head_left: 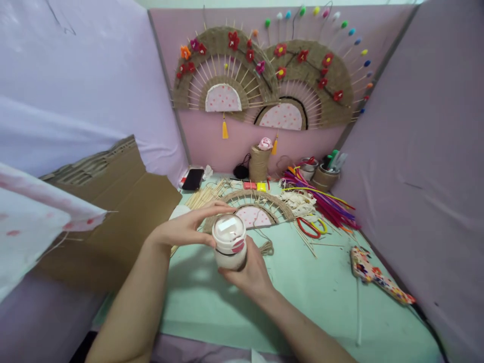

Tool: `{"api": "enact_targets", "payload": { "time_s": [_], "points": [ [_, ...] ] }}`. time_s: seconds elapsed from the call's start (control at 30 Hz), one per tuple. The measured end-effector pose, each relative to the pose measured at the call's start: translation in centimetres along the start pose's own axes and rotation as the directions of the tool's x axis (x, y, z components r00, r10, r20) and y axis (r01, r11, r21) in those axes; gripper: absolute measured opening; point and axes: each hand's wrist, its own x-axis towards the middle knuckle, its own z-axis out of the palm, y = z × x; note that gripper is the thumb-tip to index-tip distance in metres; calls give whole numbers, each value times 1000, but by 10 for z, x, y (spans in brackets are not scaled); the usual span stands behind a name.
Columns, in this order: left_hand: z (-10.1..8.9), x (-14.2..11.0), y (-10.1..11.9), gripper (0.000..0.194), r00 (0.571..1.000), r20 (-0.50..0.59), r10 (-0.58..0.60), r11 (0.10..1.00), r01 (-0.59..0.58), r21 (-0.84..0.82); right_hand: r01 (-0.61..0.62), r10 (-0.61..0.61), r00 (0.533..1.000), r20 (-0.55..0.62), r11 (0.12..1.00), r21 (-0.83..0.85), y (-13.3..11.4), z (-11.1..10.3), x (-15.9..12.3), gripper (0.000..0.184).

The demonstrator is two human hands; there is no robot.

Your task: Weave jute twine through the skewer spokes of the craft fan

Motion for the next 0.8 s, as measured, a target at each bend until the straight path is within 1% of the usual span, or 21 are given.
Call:
{"api": "enact_targets", "payload": {
  "time_s": [0.07, 0.13, 0.17, 0.23, 0.3, 0.33, 0.37, 0.4, 0.5, 0.57, 0.67, 0.73, 0.8],
  "points": [
    [25, -14, 10, 65, 986, -136, -94, 990, 107, 90, 3, -4, 998, -55, 1000, -16, 8, 4, -7, 65],
    [54, -22, 18, 80, 951, -265, -159, 977, 190, 94, 29, -31, 995, -92, 999, -30, 12, 7, -11, 67],
    [68, -23, 20, 88, 919, -352, -179, 973, 218, 75, 46, -49, 994, -101, 998, -37, 13, 7, -12, 67],
    [92, -21, 22, 95, 831, -515, -210, 969, 249, 7, 69, -74, 991, -109, 996, -52, 13, 7, -13, 65],
    [109, -16, 20, 93, 742, -627, -237, 962, 269, -45, 72, -79, 991, -107, 996, -61, 11, 6, -13, 64],
    [113, -13, 19, 89, 712, -659, -242, 960, 276, -54, 69, -76, 991, -107, 996, -61, 10, 6, -13, 64],
    [116, -10, 18, 86, 692, -680, -241, 958, 283, -52, 67, -73, 992, -104, 996, -57, 10, 5, -13, 64],
    [118, -8, 17, 82, 683, -691, -236, 957, 286, -44, 67, -71, 993, -99, 996, -52, 10, 5, -13, 64],
    [117, -6, 13, 80, 683, -699, -211, 965, 260, -37, 63, -66, 993, -93, 997, -38, 12, 6, -13, 66],
    [117, -5, 11, 87, 693, -688, -218, 970, 230, -76, 52, -56, 993, -105, 998, -34, 14, 7, -14, 68],
    [120, -5, 9, 105, 699, -675, -237, 971, 191, -143, 45, -49, 990, -133, 998, -39, 16, 8, -16, 69],
    [127, -5, 8, 112, 670, -699, -250, 968, 180, -174, 52, -60, 988, -145, 997, -56, 17, 8, -20, 67],
    [138, -8, 10, 118, 624, -730, -278, 961, 185, -207, 67, -77, 988, -137, 995, -78, 17, 7, -27, 67]
  ]
}}
